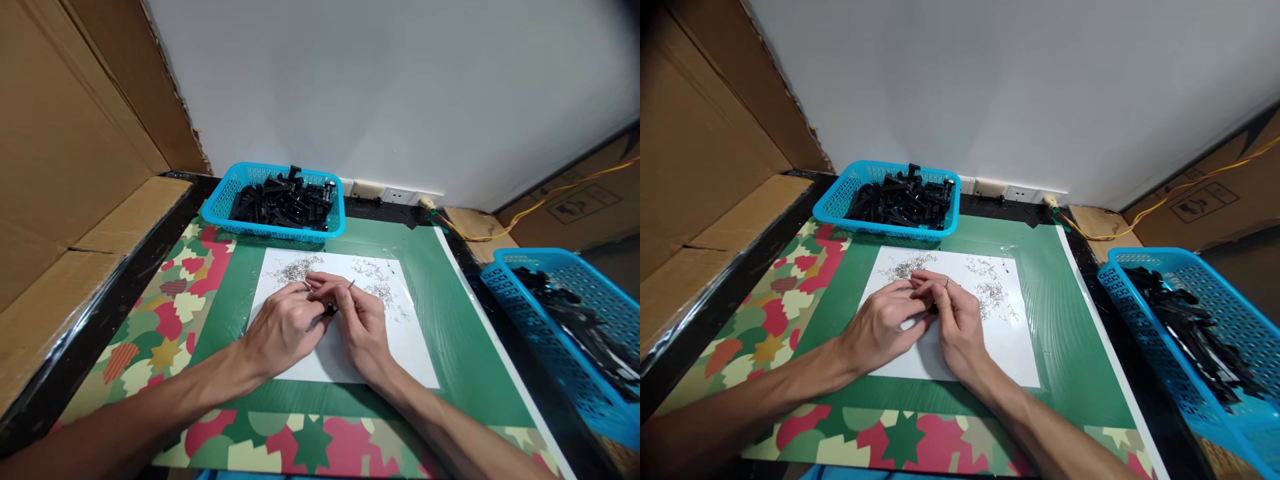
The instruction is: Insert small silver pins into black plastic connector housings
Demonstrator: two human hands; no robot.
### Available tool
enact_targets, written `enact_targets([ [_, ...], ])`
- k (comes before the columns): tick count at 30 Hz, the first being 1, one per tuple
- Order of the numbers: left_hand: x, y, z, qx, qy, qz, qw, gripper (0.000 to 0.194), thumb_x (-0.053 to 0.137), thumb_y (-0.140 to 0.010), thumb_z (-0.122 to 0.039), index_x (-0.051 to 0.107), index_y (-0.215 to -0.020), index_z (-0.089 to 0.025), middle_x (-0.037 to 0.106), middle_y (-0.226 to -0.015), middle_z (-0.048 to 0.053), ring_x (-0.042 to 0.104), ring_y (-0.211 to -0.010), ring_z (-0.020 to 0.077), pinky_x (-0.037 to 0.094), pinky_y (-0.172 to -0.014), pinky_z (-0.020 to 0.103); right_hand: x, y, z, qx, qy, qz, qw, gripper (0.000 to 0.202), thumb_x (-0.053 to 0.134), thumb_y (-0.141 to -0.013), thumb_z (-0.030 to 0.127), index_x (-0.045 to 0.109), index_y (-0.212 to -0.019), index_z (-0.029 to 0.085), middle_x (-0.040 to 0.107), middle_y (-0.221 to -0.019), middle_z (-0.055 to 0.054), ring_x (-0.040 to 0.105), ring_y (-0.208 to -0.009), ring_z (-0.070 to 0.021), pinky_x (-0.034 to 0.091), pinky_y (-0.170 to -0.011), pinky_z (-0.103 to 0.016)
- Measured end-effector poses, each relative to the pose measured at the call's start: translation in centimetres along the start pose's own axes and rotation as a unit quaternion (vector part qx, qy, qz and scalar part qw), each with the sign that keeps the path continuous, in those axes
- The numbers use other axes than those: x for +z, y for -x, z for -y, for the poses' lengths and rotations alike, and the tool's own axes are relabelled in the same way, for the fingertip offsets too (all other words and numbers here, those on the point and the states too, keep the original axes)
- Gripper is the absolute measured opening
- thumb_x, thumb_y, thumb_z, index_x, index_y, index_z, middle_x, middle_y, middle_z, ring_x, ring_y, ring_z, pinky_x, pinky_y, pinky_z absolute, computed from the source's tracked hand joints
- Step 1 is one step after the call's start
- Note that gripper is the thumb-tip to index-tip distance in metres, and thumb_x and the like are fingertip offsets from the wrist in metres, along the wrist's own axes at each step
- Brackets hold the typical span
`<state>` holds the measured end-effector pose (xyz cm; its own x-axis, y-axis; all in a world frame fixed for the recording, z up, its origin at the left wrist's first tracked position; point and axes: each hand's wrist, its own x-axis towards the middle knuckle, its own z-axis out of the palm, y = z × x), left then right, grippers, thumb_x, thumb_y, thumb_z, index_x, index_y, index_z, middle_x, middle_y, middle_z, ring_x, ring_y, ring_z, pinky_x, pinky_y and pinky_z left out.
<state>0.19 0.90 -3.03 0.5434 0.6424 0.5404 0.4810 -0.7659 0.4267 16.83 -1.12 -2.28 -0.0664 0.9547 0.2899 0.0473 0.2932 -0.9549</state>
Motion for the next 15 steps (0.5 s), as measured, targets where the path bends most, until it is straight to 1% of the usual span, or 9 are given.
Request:
enact_targets([
  [1,-0.1,-0.1,0.0,-0.003,0.009,-0.005,1.0,0.016,0.065,-0.098,-0.011,0.075,-0.087,-0.017,0.08,-0.085,0.007,0.078,-0.083,0.0227,0.064,-0.095,0.045,-0.1,0.0,0.1,-0.013,-0.006,-0.016,1.0,0.037,0.048,-0.114,0.04,0.077,-0.1,0.021,0.079,-0.124,-0.013,0.074,-0.12,-0.0288,0.059,-0.106,-0.048],
  [3,-0.2,-0.1,0.0,-0.007,0.029,-0.021,0.999,0.012,0.066,-0.099,-0.012,0.076,-0.094,-0.017,0.082,-0.094,0.008,0.078,-0.089,0.0236,0.064,-0.094,0.044,-0.9,-0.3,0.6,-0.064,0.009,-0.052,0.997,0.036,0.046,-0.114,0.036,0.076,-0.105,0.021,0.079,-0.119,-0.014,0.074,-0.115,-0.0289,0.06,-0.099,-0.048],
  [4,-0.3,-0.1,0.1,-0.007,0.039,-0.035,0.999,0.011,0.067,-0.099,-0.012,0.077,-0.1,-0.017,0.083,-0.099,0.009,0.079,-0.092,0.0239,0.064,-0.094,0.044,-1.5,-0.6,0.9,-0.099,0.032,-0.064,0.992,0.035,0.044,-0.115,0.034,0.076,-0.106,0.021,0.079,-0.115,-0.013,0.074,-0.111,-0.0284,0.06,-0.096,-0.048],
  [6,-0.4,-0.2,0.1,-0.012,0.057,-0.066,0.996,0.015,0.07,-0.099,-0.013,0.076,-0.111,-0.017,0.083,-0.106,0.009,0.078,-0.099,0.0246,0.063,-0.097,0.045,-3.3,-1.3,1.9,-0.179,0.113,-0.06,0.975,0.033,0.043,-0.114,0.027,0.075,-0.106,0.021,0.077,-0.103,-0.011,0.072,-0.098,-0.0265,0.057,-0.087,-0.046],
  [7,-0.5,-0.1,0.1,-0.02,0.064,-0.081,0.995,0.019,0.071,-0.098,-0.013,0.076,-0.116,-0.017,0.083,-0.109,0.01,0.078,-0.102,0.0248,0.063,-0.097,0.044,-4.4,-1.6,2.3,-0.217,0.167,-0.037,0.961,0.029,0.045,-0.113,0.024,0.074,-0.109,0.022,0.076,-0.1,-0.011,0.07,-0.092,-0.0253,0.055,-0.082,-0.045],
  [9,-0.6,-0.1,0.1,-0.044,0.075,-0.105,0.991,0.025,0.074,-0.097,-0.015,0.075,-0.122,-0.018,0.083,-0.11,0.009,0.077,-0.104,0.025,0.063,-0.097,0.044,-6.3,-2.3,3.1,-0.266,0.28,0.009,0.922,0.019,0.056,-0.108,0.018,0.074,-0.113,0.022,0.076,-0.1,-0.01,0.065,-0.087,-0.0242,0.05,-0.08,-0.044],
  [11,-0.7,-0.1,0.0,-0.069,0.086,-0.113,0.988,0.025,0.075,-0.097,-0.018,0.076,-0.122,-0.019,0.083,-0.109,0.009,0.077,-0.104,0.025,0.064,-0.094,0.043,-7.7,-2.8,3.4,-0.279,0.352,0.063,0.891,0.015,0.068,-0.102,0.018,0.073,-0.116,0.021,0.075,-0.102,-0.01,0.062,-0.088,-0.0246,0.049,-0.08,-0.043],
  [13,-0.8,-0.1,0.0,-0.083,0.091,-0.113,0.986,0.024,0.076,-0.097,-0.019,0.078,-0.121,-0.02,0.083,-0.108,0.008,0.076,-0.103,0.0248,0.064,-0.091,0.042,-8.2,-2.9,3.3,-0.278,0.386,0.116,0.872,0.016,0.073,-0.099,0.017,0.073,-0.115,0.022,0.074,-0.103,-0.01,0.059,-0.09,-0.0247,0.05,-0.079,-0.042],
  [15,-0.8,-0.1,-0.1,-0.089,0.094,-0.108,0.986,0.026,0.077,-0.097,-0.02,0.078,-0.123,-0.021,0.083,-0.108,0.008,0.076,-0.102,0.0245,0.064,-0.09,0.041,-8.1,-2.8,3.0,-0.276,0.398,0.147,0.862,0.014,0.07,-0.101,0.013,0.073,-0.112,0.022,0.075,-0.103,-0.009,0.058,-0.089,-0.0239,0.05,-0.077,-0.039],
])
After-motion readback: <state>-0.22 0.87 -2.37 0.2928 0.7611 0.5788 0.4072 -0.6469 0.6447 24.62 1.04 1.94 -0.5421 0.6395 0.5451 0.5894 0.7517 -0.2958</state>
